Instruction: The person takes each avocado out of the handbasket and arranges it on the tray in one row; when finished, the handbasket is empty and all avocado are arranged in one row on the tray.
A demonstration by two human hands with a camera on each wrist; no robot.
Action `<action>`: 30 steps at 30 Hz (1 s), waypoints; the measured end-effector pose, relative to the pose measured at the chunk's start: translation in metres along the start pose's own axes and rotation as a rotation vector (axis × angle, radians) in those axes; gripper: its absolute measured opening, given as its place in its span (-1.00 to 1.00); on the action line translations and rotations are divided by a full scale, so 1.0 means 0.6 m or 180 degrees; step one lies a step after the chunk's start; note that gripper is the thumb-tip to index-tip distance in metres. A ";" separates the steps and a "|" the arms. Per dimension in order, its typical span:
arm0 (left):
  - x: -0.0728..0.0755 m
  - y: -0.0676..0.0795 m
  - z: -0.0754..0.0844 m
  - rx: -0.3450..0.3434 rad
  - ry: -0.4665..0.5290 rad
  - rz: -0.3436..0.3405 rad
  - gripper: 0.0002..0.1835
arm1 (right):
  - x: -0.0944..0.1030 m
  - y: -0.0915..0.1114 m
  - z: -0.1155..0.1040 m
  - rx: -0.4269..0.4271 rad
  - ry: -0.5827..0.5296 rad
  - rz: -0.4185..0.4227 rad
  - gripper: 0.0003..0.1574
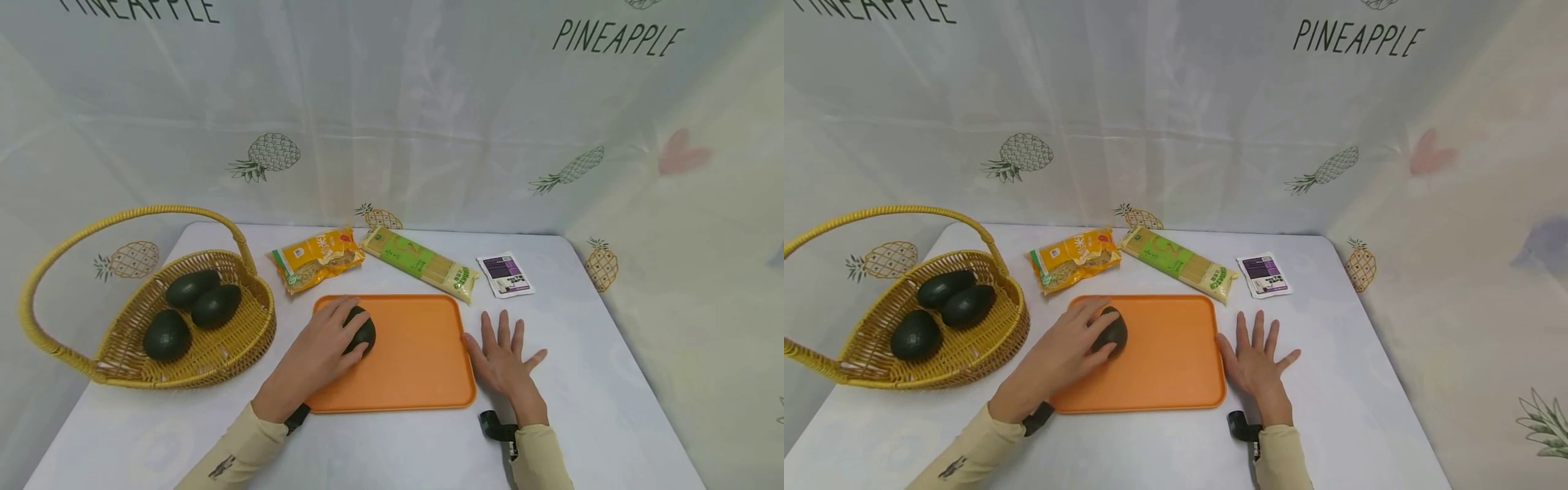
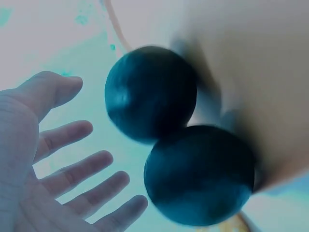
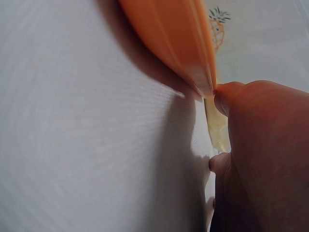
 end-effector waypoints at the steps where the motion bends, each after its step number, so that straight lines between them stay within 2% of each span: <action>1: 0.003 0.001 -0.003 0.0018 0.0005 0.0012 -0.45 | 0.000 0.000 0.000 0.0001 -0.0001 0.0000 0.19; 9: 0.010 0.014 -0.021 0.0073 0.0086 0.0045 -0.43 | 0.000 0.000 0.002 0.0005 0.0004 -0.0004 0.19; 16: 0.018 0.034 -0.041 0.0148 0.0122 0.0090 -0.45 | 0.001 -0.002 0.001 0.0057 -0.0002 0.0015 0.18; 21: 0.028 0.049 -0.058 0.0373 0.0384 0.0002 -0.46 | 0.004 -0.004 -0.002 0.0093 -0.0017 0.0024 0.17; 25: 0.040 0.058 -0.068 0.0547 0.0657 0.0043 -0.45 | 0.004 -0.002 -0.002 0.0057 -0.0018 -0.0007 0.16; 30: 0.055 0.064 -0.076 0.0643 0.0717 0.0089 -0.44 | 0.003 0.000 -0.001 0.0026 -0.0014 -0.0017 0.16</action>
Point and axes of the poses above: each hand's wrist, its own y-axis away from the middle knuckle, its own x-axis out of the back of the hand, z = x × y, the point moved 4 cm from there along -y, towards the middle knuckle, and after that the axes turned 11 degrees about -y, right-handed, at the moved point
